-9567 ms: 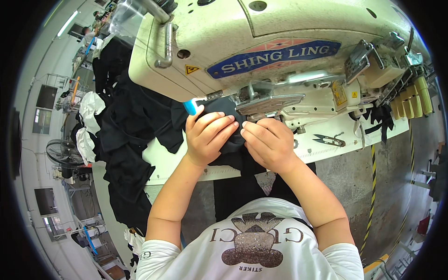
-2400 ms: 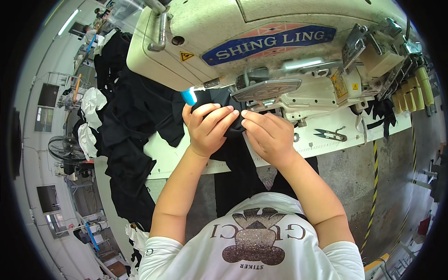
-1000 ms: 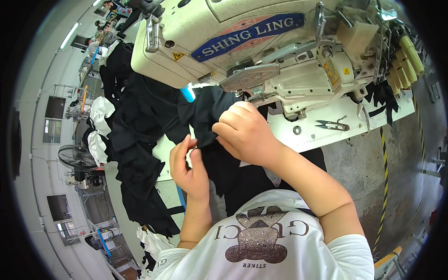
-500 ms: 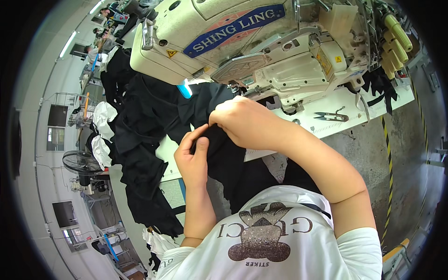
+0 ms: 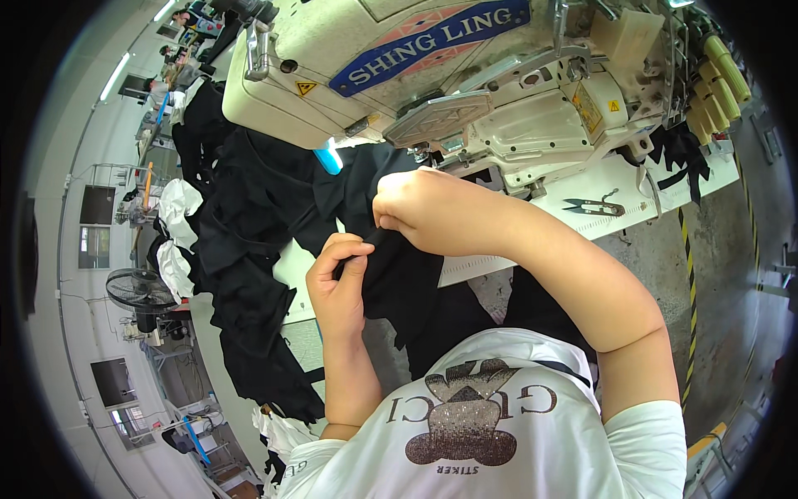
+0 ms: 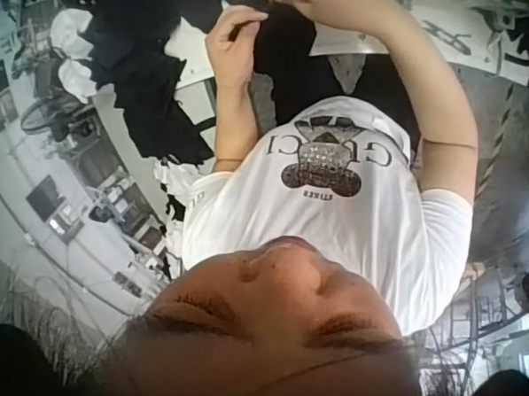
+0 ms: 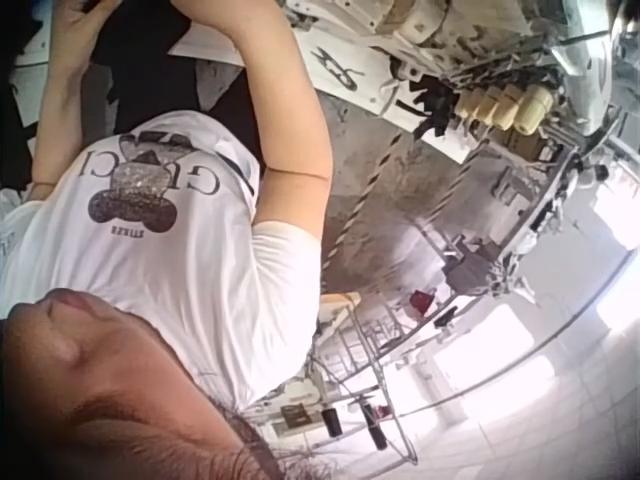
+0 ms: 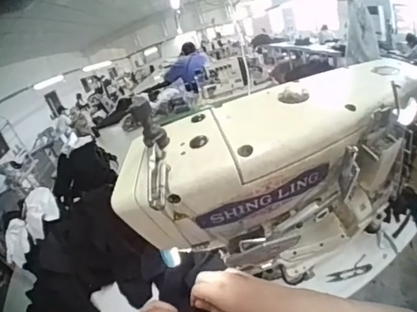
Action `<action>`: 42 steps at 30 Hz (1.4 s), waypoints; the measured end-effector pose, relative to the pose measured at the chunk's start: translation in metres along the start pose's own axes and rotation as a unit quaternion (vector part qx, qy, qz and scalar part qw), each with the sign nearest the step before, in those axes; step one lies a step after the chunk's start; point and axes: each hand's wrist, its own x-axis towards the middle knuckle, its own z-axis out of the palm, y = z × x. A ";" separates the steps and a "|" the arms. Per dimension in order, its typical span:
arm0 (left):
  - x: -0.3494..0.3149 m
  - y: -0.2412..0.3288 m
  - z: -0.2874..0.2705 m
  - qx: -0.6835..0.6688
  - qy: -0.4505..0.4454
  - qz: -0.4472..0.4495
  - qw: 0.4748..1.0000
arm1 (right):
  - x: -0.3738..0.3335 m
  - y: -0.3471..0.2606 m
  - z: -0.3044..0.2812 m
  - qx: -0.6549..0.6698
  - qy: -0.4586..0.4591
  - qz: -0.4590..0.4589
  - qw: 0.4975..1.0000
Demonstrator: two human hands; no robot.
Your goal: Sewing pieces of black fabric together using an industrial sewing machine.
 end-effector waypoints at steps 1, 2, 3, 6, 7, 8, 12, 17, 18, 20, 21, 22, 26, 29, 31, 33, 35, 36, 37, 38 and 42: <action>0.000 -0.001 -0.001 0.000 0.001 0.000 1.000 | 0.001 0.001 0.000 -0.008 -0.003 -0.006 1.000; 0.001 -0.003 -0.001 -0.002 -0.006 0.007 1.000 | 0.001 0.001 0.001 -0.008 -0.004 -0.006 1.000; 0.002 -0.004 -0.001 -0.004 -0.013 0.014 1.000 | 0.001 0.001 0.002 -0.001 0.007 -0.011 1.000; 0.002 -0.007 -0.002 -0.012 -0.018 0.013 1.000 | 0.001 0.003 0.005 -0.010 0.024 -0.027 0.999; 0.002 -0.005 0.001 -0.013 -0.018 0.012 1.000 | 0.001 0.003 0.005 -0.026 0.029 -0.039 0.998; 0.001 0.000 0.005 -0.024 0.003 -0.028 0.999 | 0.000 0.004 0.005 -0.026 0.029 -0.038 0.999; 0.003 -0.004 0.007 0.080 0.052 -0.062 0.994 | -0.006 -0.001 0.011 -0.060 0.070 -0.032 0.995; 0.006 -0.007 0.019 0.035 0.070 -0.039 0.996 | -0.025 -0.013 0.012 -0.101 0.175 -0.030 0.979; 0.010 -0.002 0.025 0.031 0.077 -0.011 0.996 | -0.025 -0.010 0.014 -0.100 0.171 -0.034 0.980; 0.007 -0.011 0.023 0.032 0.079 0.044 0.995 | -0.025 -0.004 0.017 -0.067 0.173 -0.002 0.983; 0.008 -0.014 0.024 0.052 0.084 0.098 0.990 | -0.025 -0.003 0.017 -0.034 0.171 0.030 0.984; 0.005 -0.013 0.024 0.044 0.058 0.085 0.994 | -0.023 -0.003 0.017 -0.006 0.179 0.050 0.983; 0.009 -0.005 0.027 0.071 0.022 0.032 0.997 | -0.022 -0.003 0.018 0.043 0.209 0.075 0.974; 0.014 -0.001 0.036 0.088 0.026 0.061 0.994 | -0.025 -0.003 0.020 0.088 0.219 0.096 0.967; 0.014 0.004 0.040 0.116 0.018 0.043 0.992 | -0.030 -0.002 0.020 0.079 0.238 0.089 0.964; 0.017 0.003 0.045 0.145 0.012 0.017 0.989 | -0.041 0.000 0.015 -0.001 0.266 0.043 0.963; 0.017 -0.002 0.042 0.162 0.014 0.032 0.986 | -0.060 0.004 0.009 -0.066 0.297 -0.003 0.953; 0.018 -0.004 0.041 0.178 0.019 0.046 0.983 | -0.075 0.008 0.006 -0.071 0.306 0.010 0.949; 0.019 0.000 0.044 0.172 0.031 0.034 0.984 | -0.093 0.013 0.003 -0.077 0.314 0.024 0.946; 0.019 0.001 0.043 0.174 0.035 0.033 0.984 | -0.111 0.019 -0.001 -0.106 0.332 0.059 0.935; 0.019 0.003 0.041 0.175 0.035 0.017 0.984 | -0.198 0.049 -0.024 -0.360 0.322 0.208 0.851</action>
